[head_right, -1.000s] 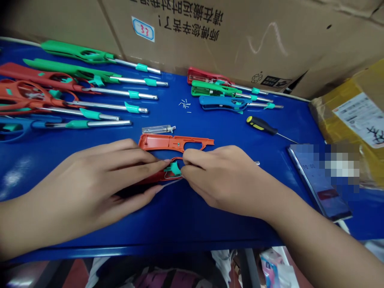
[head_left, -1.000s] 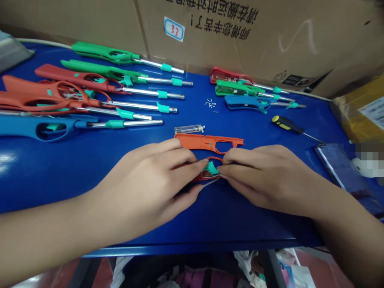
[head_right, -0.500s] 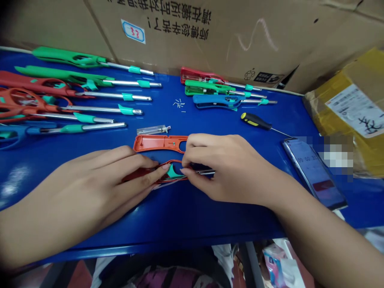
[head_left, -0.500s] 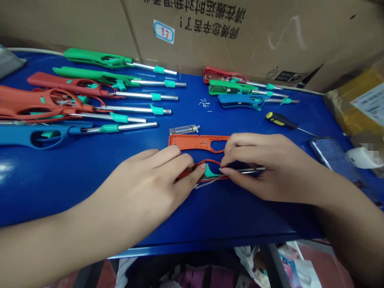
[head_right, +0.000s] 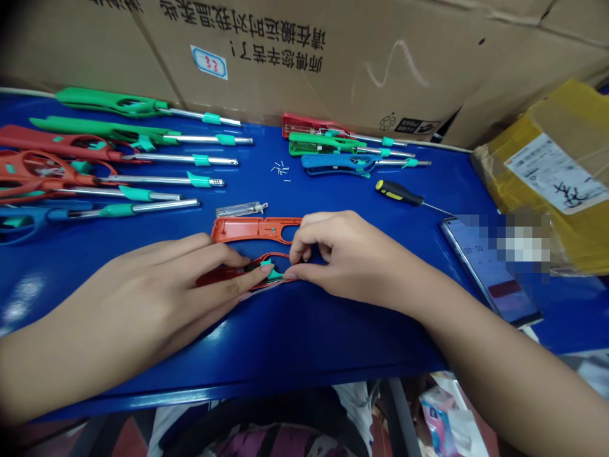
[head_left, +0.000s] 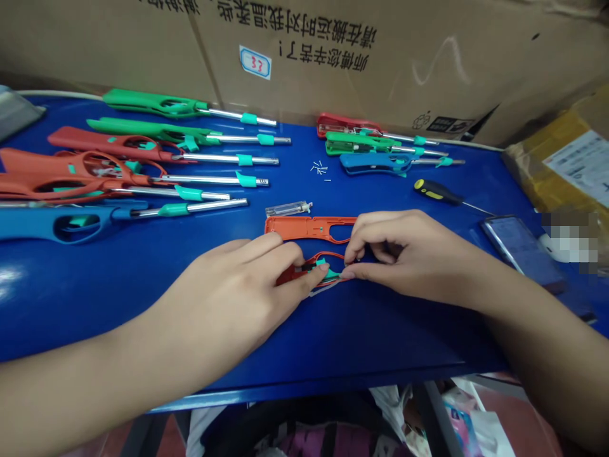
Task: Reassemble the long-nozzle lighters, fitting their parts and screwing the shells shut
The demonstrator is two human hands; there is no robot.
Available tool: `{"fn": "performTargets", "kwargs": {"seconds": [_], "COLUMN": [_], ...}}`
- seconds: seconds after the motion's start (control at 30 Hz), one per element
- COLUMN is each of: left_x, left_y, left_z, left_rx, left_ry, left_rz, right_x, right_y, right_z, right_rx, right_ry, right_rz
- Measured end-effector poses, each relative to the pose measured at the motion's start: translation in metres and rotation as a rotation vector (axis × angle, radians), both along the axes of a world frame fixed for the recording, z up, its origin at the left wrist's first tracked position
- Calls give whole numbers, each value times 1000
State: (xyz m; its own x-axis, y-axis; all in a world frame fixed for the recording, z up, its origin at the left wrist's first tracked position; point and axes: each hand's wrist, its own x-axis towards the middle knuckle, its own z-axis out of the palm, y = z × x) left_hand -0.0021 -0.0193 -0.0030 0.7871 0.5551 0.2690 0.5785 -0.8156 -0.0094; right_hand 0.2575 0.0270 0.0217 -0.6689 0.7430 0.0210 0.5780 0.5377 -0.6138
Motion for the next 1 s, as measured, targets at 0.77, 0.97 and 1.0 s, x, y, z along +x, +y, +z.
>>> {"fn": "performTargets", "kwargs": {"seconds": [0.77, 0.97, 1.0], "left_x": [-3, -2, -2], "left_y": [13, 13, 12], "left_z": [-7, 1, 2], "left_rx": [91, 66, 55], "left_ry": [2, -126, -135], "left_rz": [-32, -48, -53], "right_x": [8, 7, 6], "right_y": [-3, -2, -3], "right_z": [2, 3, 3], "right_rx": [240, 251, 274], "right_ry": [-205, -206, -208], "right_rz": [206, 232, 243]}}
